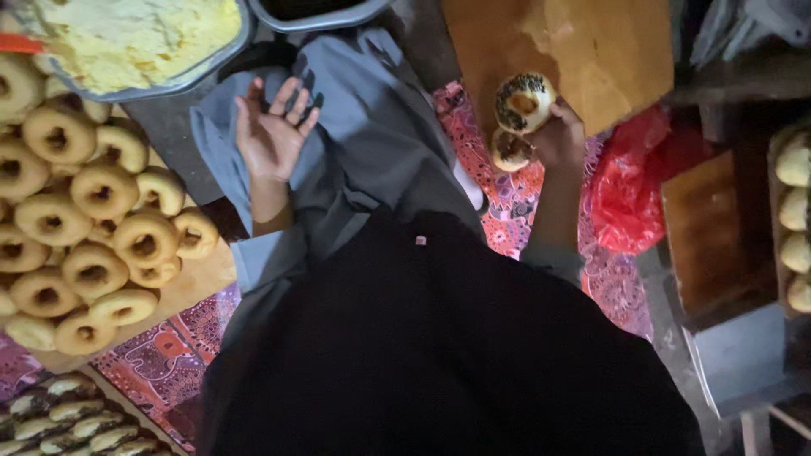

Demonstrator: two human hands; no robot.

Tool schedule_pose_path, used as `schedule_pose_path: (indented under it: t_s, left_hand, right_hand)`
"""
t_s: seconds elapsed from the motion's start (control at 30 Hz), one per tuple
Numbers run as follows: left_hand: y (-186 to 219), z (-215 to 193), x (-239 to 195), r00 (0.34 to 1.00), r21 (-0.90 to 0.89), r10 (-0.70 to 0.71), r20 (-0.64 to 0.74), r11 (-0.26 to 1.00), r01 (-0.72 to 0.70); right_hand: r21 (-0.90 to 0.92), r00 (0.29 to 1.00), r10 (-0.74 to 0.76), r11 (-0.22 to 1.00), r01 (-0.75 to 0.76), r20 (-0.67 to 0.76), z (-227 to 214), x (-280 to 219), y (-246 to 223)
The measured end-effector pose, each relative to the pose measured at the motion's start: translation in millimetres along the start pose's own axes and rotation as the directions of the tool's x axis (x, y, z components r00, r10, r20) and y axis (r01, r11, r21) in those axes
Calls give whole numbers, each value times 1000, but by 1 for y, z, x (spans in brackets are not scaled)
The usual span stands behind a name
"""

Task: The person sits on the floor and repeatedly picks up ring-shaped donuts, fills their centers with a yellow paste, and then dips them into a dark topping. The finished donuts are stacked in a row on a wooden board.

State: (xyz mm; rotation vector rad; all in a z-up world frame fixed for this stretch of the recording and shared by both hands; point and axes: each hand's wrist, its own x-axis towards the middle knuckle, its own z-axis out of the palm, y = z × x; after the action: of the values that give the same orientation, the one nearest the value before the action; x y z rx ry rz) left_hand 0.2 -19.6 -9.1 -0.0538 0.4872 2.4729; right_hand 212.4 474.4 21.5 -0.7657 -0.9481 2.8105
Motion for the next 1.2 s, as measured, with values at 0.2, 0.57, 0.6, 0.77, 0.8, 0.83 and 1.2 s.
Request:
schedule_pose_path:
  t_s: [0.2,0.57,0.6,0.77,0.8,0.83,1.2]
  left_hand:
    - [-6,-6,1,999,-42,34,33,999,-33]
    - [-8,-12,8,999,-135,45,0,990,-45]
    - [-7,-12,9,999,-139,45,-2,989,-45]
    - [-3,-12,12,999,-133,37,-12,990,-38]
    - [-5,-12,11,999,-123,34,-8,992,-35]
    - [-5,-13,8,1000,-113,31,-4,993,-32]
    - [2,-6,2,1000,-28,-3,1,1000,3]
  right_hand:
    - [-23,997,-4,1000,6,76,74,91,21]
    - [-929,929,-5,-32,369,370,239,326,125]
    - [-918,923,5,-103,384,385,241,332,132]
    - [-919,919,-18,-53,392,393,247,331,130]
    - [-930,935,-42,89,356,353,238,319,118]
    - [-903,949,-38,297,310,314,235,311,110]
    - [-515,959,-282,822,242,1,26,84,-28]
